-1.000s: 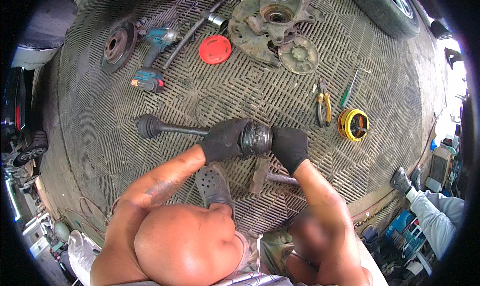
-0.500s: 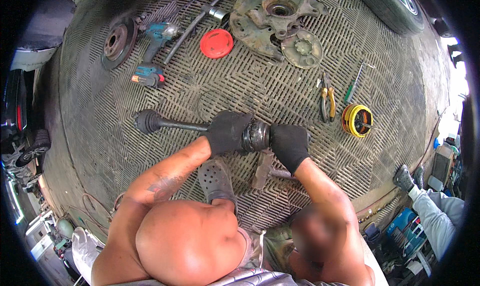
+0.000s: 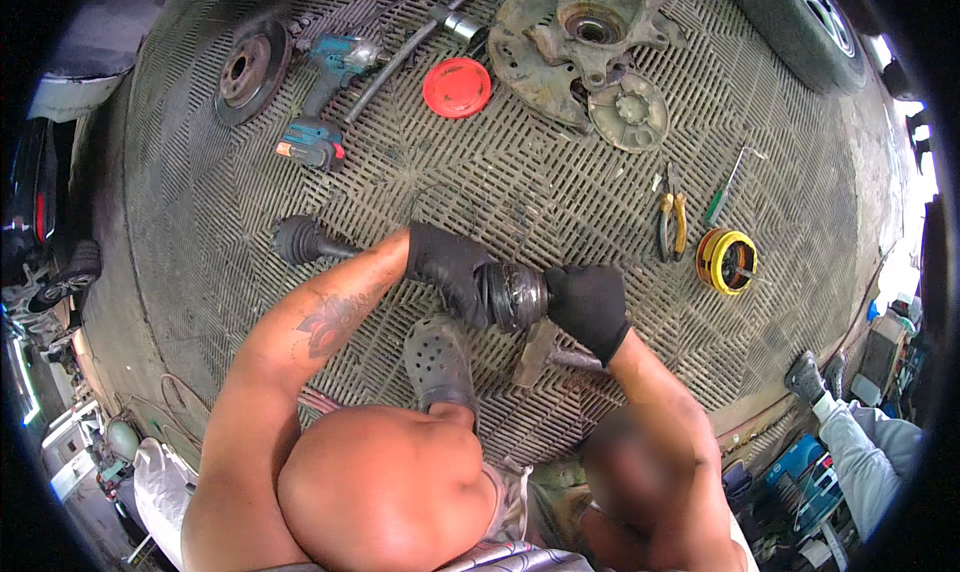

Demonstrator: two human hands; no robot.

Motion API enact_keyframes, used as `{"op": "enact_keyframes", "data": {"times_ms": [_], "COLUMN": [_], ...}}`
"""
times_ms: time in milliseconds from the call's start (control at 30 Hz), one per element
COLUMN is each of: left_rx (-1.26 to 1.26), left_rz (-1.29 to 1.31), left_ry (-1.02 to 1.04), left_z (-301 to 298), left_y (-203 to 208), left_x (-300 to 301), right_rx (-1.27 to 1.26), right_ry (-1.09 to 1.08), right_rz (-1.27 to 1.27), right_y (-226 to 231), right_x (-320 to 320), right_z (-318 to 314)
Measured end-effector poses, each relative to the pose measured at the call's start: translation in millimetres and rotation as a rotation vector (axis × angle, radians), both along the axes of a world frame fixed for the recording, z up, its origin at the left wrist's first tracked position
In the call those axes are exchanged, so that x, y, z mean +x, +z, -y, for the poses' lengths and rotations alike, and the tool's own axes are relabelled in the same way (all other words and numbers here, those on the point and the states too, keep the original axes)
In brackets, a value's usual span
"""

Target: The person applies grease to a car axle shaft using a small tool, spreading it over the joint area. The person rotates the shaft to coat different sides and then places the part on the floor.

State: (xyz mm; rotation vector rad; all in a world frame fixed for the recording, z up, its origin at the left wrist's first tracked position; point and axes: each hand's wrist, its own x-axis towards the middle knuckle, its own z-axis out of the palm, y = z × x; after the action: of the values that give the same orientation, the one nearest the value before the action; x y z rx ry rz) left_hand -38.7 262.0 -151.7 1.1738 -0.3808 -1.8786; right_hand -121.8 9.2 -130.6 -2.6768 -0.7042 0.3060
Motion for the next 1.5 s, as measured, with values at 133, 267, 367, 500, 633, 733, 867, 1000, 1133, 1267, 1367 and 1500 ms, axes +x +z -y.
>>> {"op": "enact_keyframes", "data": {"times_ms": [133, 267, 367, 500, 633, 733, 867, 1000, 1133, 1267, 1367, 1500], "left_rx": [-0.063, -0.091, -0.108, -0.136, -0.010, 0.015, -0.047, -0.107, -0.156, 0.092, 0.176, 0.161], "left_rz": [0.388, 0.581, 0.600, 0.619, 0.719, 0.742, 0.549, -0.176, 0.391, 0.789, 1.001, 0.834], "left_ry": [0.004, -0.004, -0.001, -0.034, -0.229, -0.143, 0.211, 0.186, 0.222, 0.387, 0.457, 0.387], "left_z": [17, 14, 14, 18, 22, 15, -1, 1, 14, 26, 36, 39], "left_y": [18, 26, 30, 33, 51, 32, 18, 7, 35, 25, 31, 35], "left_x": [-9, -8, -5, -4, 6, 0, 3, 7, 12, 1, -19, -13], "right_rx": [-0.097, -0.091, -0.130, -0.110, -0.136, -0.019, 0.045, 0.126, 0.084, -0.058, -0.050, -0.044], "right_ry": [0.021, 0.024, 0.025, -0.012, -0.035, -0.096, -0.185, -0.146, -0.187, -0.210, -0.102, -0.099], "right_rz": [0.024, 0.054, -0.035, -0.070, 0.012, 0.026, 0.256, 0.570, 0.561, 0.068, -0.143, -0.107], "right_y": [7, 27, 34, 27, 19, 2, -10, 7, 14, 4, -1, -10], "right_x": [-3, 5, 8, 1, -10, -12, -11, 11, 30, 51, 58, 46], "right_z": [1, -7, -9, -9, -12, -9, 8, 15, 21, 31, 42, 43]}}
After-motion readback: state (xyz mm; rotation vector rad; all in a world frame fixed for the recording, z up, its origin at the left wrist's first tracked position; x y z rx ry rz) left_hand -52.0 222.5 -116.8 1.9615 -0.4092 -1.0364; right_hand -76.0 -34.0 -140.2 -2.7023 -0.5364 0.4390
